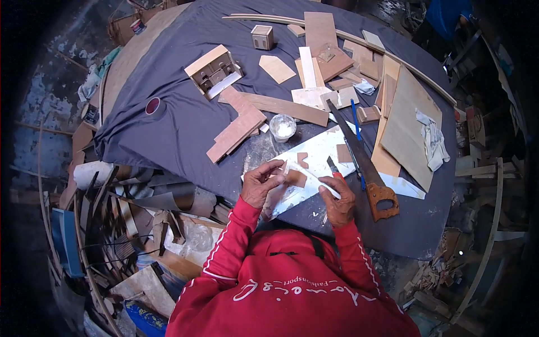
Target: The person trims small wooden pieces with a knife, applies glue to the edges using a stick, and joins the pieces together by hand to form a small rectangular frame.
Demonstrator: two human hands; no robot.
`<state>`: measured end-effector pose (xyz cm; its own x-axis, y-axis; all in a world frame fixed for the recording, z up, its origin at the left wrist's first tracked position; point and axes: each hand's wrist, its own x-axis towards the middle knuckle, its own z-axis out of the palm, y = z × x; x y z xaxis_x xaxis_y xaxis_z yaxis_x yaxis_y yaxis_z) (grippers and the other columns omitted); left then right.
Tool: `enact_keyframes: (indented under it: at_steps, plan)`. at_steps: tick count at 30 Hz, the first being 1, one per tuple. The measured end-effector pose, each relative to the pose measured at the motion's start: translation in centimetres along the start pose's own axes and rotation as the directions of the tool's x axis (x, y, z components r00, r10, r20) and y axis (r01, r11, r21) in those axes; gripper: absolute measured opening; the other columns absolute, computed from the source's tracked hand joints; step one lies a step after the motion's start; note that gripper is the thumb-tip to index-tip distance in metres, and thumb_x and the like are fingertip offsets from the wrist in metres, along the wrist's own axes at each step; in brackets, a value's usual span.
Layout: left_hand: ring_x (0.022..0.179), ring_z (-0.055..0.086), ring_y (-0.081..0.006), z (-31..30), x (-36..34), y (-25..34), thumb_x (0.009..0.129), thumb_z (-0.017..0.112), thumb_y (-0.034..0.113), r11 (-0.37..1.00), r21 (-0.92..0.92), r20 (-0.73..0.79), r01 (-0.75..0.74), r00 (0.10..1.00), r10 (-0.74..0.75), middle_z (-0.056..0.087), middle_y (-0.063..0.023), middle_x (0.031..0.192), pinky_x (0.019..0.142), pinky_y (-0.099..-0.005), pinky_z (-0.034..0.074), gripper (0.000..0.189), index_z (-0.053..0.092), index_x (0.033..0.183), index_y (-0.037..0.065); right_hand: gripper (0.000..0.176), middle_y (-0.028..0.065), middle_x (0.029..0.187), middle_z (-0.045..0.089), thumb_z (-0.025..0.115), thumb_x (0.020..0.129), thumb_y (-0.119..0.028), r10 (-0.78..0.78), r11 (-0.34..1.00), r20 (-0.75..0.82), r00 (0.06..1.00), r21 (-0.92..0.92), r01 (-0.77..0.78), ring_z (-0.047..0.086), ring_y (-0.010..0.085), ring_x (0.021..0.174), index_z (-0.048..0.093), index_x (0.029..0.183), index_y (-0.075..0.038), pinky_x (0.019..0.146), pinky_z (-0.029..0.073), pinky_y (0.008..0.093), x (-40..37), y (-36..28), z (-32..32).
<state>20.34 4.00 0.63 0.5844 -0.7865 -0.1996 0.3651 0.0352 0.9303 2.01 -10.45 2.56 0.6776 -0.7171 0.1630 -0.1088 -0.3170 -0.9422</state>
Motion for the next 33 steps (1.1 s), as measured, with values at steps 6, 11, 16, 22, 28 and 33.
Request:
enact_keyframes:
  at_steps: [6,11,16,22,28,33]
  plan:
    - [0.100,0.062,-0.0162,0.1,-0.2,-0.2,0.081,0.072,0.002,0.999,-0.011,-0.002,-0.035,0.999,0.035,0.064,-0.0081,0.112,0.091,-0.0276,0.048,0.043,0.060,0.122,-0.003,0.018,0.0043,0.085,0.064,0.062,0.087,-0.002,0.004,1.000,-0.044,0.999,0.020,-0.003,0.060,0.0134,0.081,0.068,0.104,-0.001,0.072,0.047,0.0259,0.2,0.1,0.0]
    - [0.100,0.062,-0.0157,0.4,0.0,-0.4,0.081,0.071,-0.001,0.995,-0.099,-0.030,-0.014,0.999,0.011,0.065,-0.0099,0.111,0.091,-0.0283,0.050,0.042,0.059,0.121,-0.005,0.019,0.0010,0.074,0.059,0.058,0.092,-0.007,0.214,0.895,0.097,0.972,0.379,-0.235,0.052,0.0071,0.065,0.066,0.107,0.002,0.058,0.041,0.0225,-0.6,0.7,-0.5]
    - [0.094,0.064,-0.0145,0.9,0.1,-0.2,0.081,0.072,0.000,0.997,-0.072,-0.037,-0.042,0.999,0.039,0.066,-0.0100,0.104,0.085,-0.0262,0.052,0.042,0.060,0.121,-0.005,0.020,-0.0012,0.066,0.053,0.056,0.093,-0.009,0.390,0.774,0.179,0.903,0.467,-0.427,0.041,0.0028,0.054,0.065,0.106,0.003,0.048,0.029,0.0193,-0.7,-0.2,-0.1]
    - [0.093,0.063,-0.0126,0.6,0.3,-1.0,0.081,0.074,0.002,0.997,-0.041,-0.086,-0.069,0.994,0.065,0.067,-0.0082,0.102,0.084,-0.0252,0.052,0.041,0.061,0.119,-0.004,0.023,-0.0026,0.062,0.049,0.059,0.092,-0.014,0.459,0.640,0.315,0.831,0.531,-0.555,0.034,0.0022,0.049,0.065,0.106,0.002,0.044,0.025,0.0194,-1.2,0.2,-1.1]
    - [0.092,0.062,-0.0113,0.6,0.3,-1.0,0.081,0.075,0.004,0.998,0.000,-0.077,-0.068,0.995,0.068,0.067,-0.0064,0.101,0.083,-0.0241,0.051,0.038,0.063,0.117,-0.003,0.021,-0.0020,0.063,0.051,0.058,0.092,-0.012,0.445,0.685,0.222,0.868,0.540,-0.489,0.037,0.0019,0.050,0.065,0.106,0.002,0.045,0.026,0.0192,-0.4,0.0,-0.6]
    - [0.092,0.062,-0.0113,0.7,0.4,-1.0,0.082,0.074,0.004,0.999,-0.002,-0.092,-0.050,0.995,0.049,0.067,-0.0063,0.102,0.083,-0.0243,0.051,0.036,0.064,0.115,-0.003,0.021,-0.0009,0.068,0.054,0.058,0.093,-0.011,0.365,0.804,0.185,0.913,0.431,-0.409,0.039,0.0014,0.053,0.065,0.106,0.002,0.046,0.028,0.0190,-0.4,0.2,-0.1]
